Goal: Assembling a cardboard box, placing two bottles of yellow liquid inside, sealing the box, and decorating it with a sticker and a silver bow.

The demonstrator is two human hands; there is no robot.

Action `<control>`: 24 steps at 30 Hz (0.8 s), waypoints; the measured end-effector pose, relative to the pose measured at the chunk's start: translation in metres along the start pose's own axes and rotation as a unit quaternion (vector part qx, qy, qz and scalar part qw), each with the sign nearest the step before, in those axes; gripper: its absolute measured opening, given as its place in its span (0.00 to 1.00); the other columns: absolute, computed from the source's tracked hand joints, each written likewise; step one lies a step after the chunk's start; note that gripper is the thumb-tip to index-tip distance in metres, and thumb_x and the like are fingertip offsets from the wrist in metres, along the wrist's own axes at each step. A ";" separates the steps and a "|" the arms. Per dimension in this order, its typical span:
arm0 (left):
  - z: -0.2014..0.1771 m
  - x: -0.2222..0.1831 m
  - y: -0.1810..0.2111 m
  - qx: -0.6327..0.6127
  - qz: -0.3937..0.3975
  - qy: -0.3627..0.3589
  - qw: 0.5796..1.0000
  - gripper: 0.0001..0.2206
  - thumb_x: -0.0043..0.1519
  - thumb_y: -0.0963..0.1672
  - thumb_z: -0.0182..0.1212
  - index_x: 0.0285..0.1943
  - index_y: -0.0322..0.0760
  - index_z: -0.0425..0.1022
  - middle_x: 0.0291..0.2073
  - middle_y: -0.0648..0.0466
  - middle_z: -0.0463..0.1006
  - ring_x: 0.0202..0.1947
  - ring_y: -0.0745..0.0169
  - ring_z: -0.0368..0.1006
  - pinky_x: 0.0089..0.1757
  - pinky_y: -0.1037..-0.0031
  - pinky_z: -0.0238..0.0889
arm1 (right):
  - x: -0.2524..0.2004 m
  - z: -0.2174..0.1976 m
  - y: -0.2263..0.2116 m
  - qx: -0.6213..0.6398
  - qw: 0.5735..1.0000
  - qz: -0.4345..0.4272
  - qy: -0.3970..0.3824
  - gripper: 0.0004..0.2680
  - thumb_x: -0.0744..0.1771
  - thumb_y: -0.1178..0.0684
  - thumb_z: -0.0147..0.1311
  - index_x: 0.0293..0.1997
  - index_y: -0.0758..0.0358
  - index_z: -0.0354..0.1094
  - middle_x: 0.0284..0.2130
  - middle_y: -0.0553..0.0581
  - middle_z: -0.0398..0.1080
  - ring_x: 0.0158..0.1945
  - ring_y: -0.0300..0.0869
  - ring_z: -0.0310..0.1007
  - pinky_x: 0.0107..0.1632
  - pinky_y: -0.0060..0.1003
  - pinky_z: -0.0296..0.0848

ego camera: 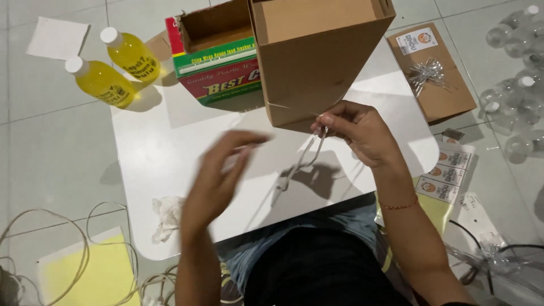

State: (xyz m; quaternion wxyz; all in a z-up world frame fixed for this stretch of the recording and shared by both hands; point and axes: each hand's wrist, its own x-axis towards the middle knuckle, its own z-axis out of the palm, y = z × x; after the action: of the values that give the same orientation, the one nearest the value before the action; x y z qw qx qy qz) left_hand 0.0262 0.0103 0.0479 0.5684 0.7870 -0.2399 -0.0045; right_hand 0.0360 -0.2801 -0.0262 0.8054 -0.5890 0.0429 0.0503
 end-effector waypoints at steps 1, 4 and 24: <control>0.016 0.022 -0.004 -0.055 0.000 -0.092 0.994 0.14 0.71 0.42 0.46 0.58 0.31 0.75 0.48 0.36 0.79 0.52 0.33 0.77 0.53 0.49 0.67 | 0.005 -0.005 0.009 0.009 1.000 -0.027 0.003 0.05 0.66 0.63 0.59 0.44 0.73 0.73 0.32 0.67 0.76 0.34 0.50 0.81 0.43 0.43 0.83; 0.068 0.061 -0.044 -0.105 -0.148 -0.171 0.968 0.23 0.71 0.51 0.45 0.63 0.28 0.72 0.53 0.34 0.77 0.54 0.38 0.77 0.54 0.50 0.69 | 0.002 0.001 0.011 0.029 0.999 -0.035 0.017 0.04 0.66 0.62 0.60 0.43 0.72 0.73 0.31 0.65 0.75 0.34 0.49 0.80 0.43 0.42 0.82; 0.124 0.074 -0.082 -0.481 -0.334 -0.043 0.810 0.16 0.58 0.40 0.63 0.55 0.28 0.79 0.33 0.49 0.80 0.31 0.65 0.74 0.50 0.55 0.71 | -0.016 0.020 0.004 -0.084 0.992 -0.070 0.065 0.05 0.68 0.60 0.60 0.45 0.72 0.72 0.28 0.60 0.74 0.32 0.40 0.76 0.38 0.34 0.78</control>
State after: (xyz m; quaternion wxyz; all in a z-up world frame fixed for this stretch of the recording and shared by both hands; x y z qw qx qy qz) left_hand 0.0877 -0.1095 -0.0497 0.8265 0.4440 0.0462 -0.3429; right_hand 0.0200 -0.2606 -0.0217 0.7498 -0.6585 0.0495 -0.0413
